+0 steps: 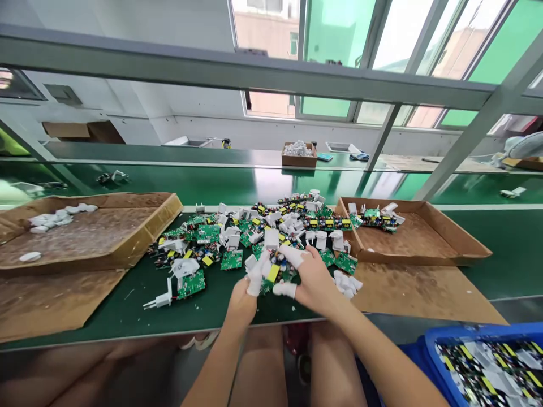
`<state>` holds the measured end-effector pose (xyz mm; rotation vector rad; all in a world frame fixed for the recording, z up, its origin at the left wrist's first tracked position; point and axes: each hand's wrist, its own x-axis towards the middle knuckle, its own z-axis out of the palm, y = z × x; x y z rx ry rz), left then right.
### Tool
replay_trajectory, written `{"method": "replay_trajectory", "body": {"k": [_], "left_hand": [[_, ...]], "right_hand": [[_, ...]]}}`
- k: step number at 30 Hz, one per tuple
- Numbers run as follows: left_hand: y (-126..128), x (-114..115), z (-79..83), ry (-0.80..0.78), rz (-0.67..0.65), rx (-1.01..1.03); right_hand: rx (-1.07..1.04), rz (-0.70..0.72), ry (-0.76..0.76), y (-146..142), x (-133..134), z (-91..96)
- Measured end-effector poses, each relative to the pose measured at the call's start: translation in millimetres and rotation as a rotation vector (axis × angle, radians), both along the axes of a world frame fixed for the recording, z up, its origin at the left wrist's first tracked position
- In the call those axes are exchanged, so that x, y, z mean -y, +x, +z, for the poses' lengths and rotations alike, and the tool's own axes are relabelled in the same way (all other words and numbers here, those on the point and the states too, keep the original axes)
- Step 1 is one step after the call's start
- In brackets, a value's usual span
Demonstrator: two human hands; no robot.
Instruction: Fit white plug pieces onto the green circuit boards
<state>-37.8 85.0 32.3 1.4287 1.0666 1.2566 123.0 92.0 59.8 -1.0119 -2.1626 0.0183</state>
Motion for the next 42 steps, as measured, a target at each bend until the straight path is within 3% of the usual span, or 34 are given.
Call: {"method": "replay_trajectory", "body": {"k": [2, 4, 8, 10, 12, 15, 18, 22, 26, 30, 34, 37, 39, 42], "left_hand": [[-19.8, -22.6, -0.7, -0.012, 0.134, -0.027], [-40.3, -36.0, -6.9, -0.041, 0.252, -0.099], [-63.2, -40.2, -26.8, -0.114, 0.231, -0.407], [-63.5, -39.8, -31.6, -0.11, 0.221, -0.475], [-59.5, -39.5, -29.8, -0.098, 0.212, -0.507], [-50.8, -35.0, -20.3, -0.155, 0.228, -0.697], [-44.0, -22.9, -14.3, -0.22, 0.322, -1.022], [-41.8, -5.2, -18.6, 0.072, 0.248, -1.098], [-38.6, 0.4, -22.6, 0.217, 0.194, -1.082], [-31.4, -7.3, -22.2, 0.469, 0.17, -1.104], [-33.6, -16.0, -25.6, 0.66, 0.19, -1.191], [-40.0, -14.7, -29.4, 0.897, 0.053, -1.425], [-41.3, -9.8, -30.8, 0.894, -0.101, -1.579], [-37.7, -3.3, -31.4, 0.807, -0.227, -1.713]], "right_hand": [[0.055, -0.06, -0.144, 3.9, -47.2, 6.9], [0.065, -0.223, -0.301, 6.6, -101.4, 14.4], [0.093, -0.42, -0.409, 0.0, -202.2, 30.4], [0.107, -0.5, -0.433, -8.8, -233.6, 37.4], [0.145, -0.563, -0.464, -17.4, -244.7, 42.6], [0.243, -0.543, -0.476, -22.2, -220.2, 46.4], [0.359, -0.433, -0.504, -10.6, -158.1, 46.0], [0.445, -0.314, -0.564, 28.0, -66.0, 30.9], [0.343, -0.326, -0.551, 70.7, -9.9, -4.0], [0.254, -0.338, -0.508, 97.2, 14.3, -32.2], [0.441, -0.368, -0.376, 98.8, 26.6, -41.7], [0.584, -0.318, -0.316, 86.2, 28.9, -48.9], [0.623, -0.281, -0.277, 75.7, 26.8, -56.7], [0.667, -0.277, -0.264, 63.3, 21.6, -68.4]]}}
